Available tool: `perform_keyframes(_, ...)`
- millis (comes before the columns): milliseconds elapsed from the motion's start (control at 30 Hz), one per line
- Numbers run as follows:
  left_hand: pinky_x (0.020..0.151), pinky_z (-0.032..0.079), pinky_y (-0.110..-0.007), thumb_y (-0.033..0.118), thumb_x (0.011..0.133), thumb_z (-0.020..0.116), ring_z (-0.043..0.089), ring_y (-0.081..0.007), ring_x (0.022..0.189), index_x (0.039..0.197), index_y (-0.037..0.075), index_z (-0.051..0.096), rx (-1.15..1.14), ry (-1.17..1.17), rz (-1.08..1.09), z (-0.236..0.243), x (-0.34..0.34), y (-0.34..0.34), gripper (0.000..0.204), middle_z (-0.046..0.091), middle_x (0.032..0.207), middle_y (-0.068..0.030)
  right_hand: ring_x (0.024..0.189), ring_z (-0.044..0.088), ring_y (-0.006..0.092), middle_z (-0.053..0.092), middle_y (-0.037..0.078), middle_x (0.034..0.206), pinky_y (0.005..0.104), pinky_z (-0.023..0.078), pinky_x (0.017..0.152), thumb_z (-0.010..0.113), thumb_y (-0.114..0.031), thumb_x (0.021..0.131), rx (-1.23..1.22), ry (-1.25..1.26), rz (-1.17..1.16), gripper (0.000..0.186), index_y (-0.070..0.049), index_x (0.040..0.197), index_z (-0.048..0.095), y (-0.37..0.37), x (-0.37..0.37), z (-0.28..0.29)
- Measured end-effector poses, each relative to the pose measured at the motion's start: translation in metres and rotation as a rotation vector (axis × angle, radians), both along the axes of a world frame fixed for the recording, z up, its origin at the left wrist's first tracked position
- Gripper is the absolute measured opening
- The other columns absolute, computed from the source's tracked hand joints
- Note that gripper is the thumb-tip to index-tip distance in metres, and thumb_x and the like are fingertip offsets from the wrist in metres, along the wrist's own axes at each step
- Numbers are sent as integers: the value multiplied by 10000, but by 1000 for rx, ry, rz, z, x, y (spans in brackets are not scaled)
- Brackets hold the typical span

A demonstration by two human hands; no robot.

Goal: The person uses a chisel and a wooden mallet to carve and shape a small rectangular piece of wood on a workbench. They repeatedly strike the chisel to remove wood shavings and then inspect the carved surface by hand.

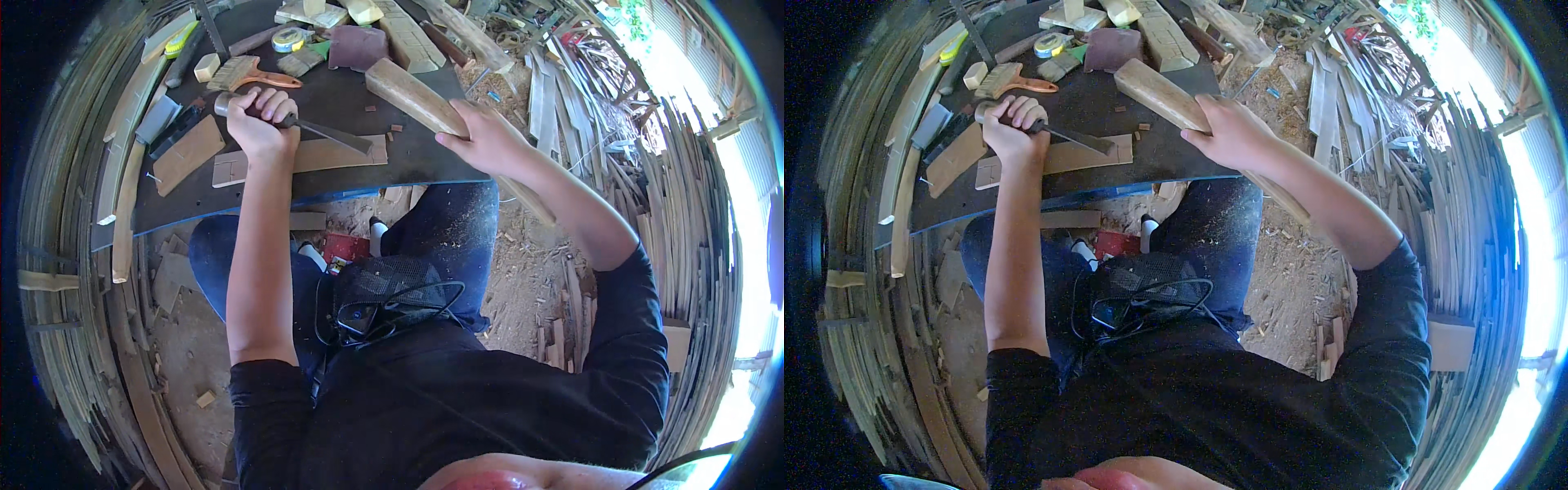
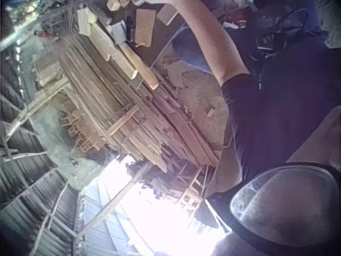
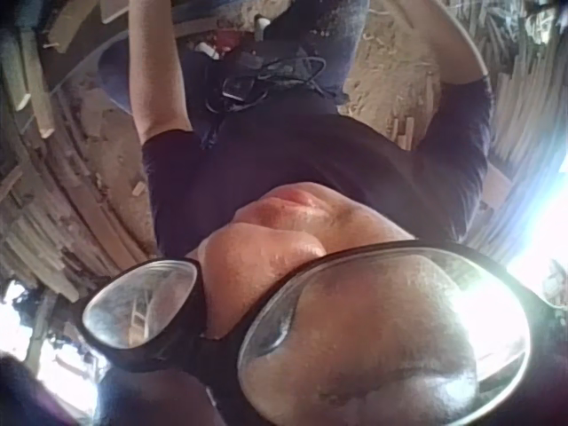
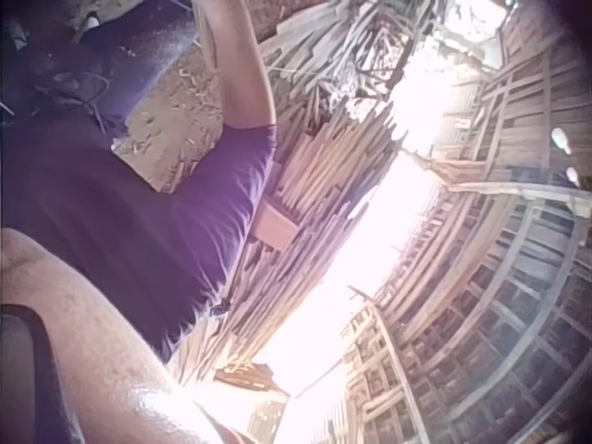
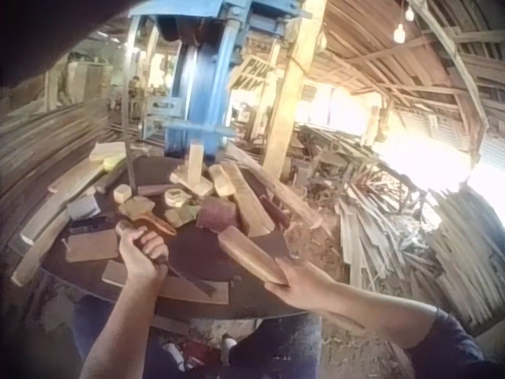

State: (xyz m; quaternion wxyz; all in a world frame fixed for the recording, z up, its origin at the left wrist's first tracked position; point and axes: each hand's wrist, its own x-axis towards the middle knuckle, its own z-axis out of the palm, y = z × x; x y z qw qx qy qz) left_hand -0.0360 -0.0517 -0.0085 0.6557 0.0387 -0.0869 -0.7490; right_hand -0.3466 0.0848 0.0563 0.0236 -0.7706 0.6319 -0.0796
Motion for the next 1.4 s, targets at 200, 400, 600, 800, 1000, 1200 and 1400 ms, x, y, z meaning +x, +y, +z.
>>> perform_keyframes(200, 462, 306, -222, 103, 773, 556, 356, -79, 524, 670, 136, 366, -41, 224, -119, -8, 10, -5, 218, 363, 653, 44, 1147, 635, 394, 628, 166, 1213, 508, 560, 916, 666, -383, 947, -312, 93, 102, 474, -73, 1298, 595, -21, 18, -14)
perform_keyframes(400, 427, 286, -230, 105, 771, 555, 326, -77, 493, 690, 137, 373, -11, 181, -112, -8, 14, 2, 201, 352, 643, 47, 1176, 580, 366, 596, 127, 1229, 468, 542, 975, 660, -477, 933, -240, -157, 284, 517, -76, 1259, 674, -8, 72, -23)
perform_keyframes(600, 407, 299, -221, 93, 794, 543, 335, -85, 487, 753, 118, 478, 22, 111, -141, 7, 5, 2, 81, 358, 629, 41, 1148, 594, 383, 626, 169, 1144, 478, 489, 981, 848, -360, 800, -78, -365, 219, 449, -60, 1061, 640, -18, 75, -34)
perform_keyframes(800, 456, 472, -227, 170, 899, 710, 685, -122, 760, 1036, 78, 636, -362, -1015, -11, 79, -13, 54, 181, 687, 937, -56, 716, 689, 147, 726, 121, 917, 298, 553, 642, 785, -101, 878, 161, -858, 116, 243, 5, 1058, 660, -44, 72, -7)
perform_keyframes(1000, 715, 565, -439, 260, 808, 803, 703, -404, 776, 994, -25, 648, -853, -1883, 703, 83, -24, 50, 373, 702, 852, -184, 769, 679, 118, 721, 89, 941, 262, 583, 646, 689, -30, 947, 55, -1301, 215, 148, 28, 1083, 698, -94, 87, 12)
perform_keyframes(1200, 757, 572, -461, 214, 767, 844, 706, -424, 892, 1081, -10, 621, -634, -2002, 580, 77, -25, 33, 445, 712, 922, -248, 529, 546, 88, 585, 69, 561, 320, 444, 508, 628, -164, 1015, -359, -941, 177, 307, 4, 759, 644, -124, 108, -12)
perform_keyframes(1400, 761, 557, -344, 235, 749, 874, 729, -203, 827, 1082, 13, 679, -662, -1868, 456, 84, -18, 32, 444, 747, 892, -123, 541, 436, 68, 503, 1, 553, 301, 372, 502, 607, -258, 1049, -176, -1109, 327, 479, -1, 645, 576, -107, 103, -8)
